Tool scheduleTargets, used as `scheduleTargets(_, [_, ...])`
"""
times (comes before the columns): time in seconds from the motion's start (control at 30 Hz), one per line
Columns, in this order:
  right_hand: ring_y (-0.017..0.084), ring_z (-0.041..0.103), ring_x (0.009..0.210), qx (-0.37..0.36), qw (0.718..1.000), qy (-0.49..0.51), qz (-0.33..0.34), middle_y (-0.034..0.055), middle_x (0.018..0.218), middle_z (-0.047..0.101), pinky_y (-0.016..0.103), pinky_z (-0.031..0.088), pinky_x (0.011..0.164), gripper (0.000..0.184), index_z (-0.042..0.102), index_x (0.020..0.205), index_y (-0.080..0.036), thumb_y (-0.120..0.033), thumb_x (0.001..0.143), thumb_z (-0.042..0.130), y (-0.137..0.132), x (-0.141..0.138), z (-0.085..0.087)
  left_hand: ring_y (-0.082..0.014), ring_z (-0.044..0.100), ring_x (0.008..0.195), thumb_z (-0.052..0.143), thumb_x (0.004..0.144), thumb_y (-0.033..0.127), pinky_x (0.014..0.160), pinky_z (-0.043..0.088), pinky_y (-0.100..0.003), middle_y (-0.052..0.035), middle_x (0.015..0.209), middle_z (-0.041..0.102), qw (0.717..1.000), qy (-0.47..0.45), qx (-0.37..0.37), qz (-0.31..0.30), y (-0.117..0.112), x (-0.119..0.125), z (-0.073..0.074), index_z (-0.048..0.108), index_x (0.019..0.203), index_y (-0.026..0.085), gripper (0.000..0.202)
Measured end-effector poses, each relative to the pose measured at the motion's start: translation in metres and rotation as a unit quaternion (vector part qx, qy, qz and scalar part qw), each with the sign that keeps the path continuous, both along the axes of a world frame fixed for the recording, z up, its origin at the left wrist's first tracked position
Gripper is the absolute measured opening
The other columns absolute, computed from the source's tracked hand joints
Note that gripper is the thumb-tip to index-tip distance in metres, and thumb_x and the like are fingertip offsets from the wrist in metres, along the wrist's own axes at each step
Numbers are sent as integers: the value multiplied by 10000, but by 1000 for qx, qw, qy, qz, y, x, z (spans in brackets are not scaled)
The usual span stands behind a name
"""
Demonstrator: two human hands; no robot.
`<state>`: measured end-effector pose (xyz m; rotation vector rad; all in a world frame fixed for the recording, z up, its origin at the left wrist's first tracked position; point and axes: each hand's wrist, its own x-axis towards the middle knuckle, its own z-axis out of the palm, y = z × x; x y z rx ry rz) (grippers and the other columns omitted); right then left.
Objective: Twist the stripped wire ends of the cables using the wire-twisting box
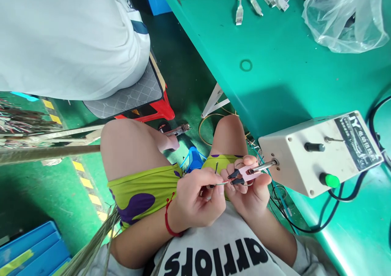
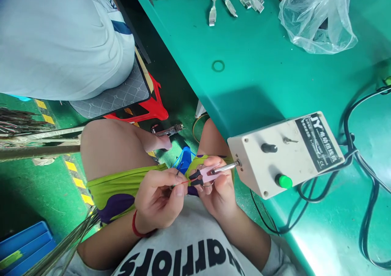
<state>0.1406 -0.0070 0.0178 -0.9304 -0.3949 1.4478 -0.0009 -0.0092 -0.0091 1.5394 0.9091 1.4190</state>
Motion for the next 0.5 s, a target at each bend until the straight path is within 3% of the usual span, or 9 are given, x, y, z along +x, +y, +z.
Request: scheduleTargets(0.5, [160,208,501,5,1000,-5,10,-111,509,307,299,341,499,450,805,970,-357,-755,864,986,0,1,-2,-110,592,530,718,1042,100,498,505,-221,22,790,684,1000,-4,3,0,0,1,1,666,1207,233,218])
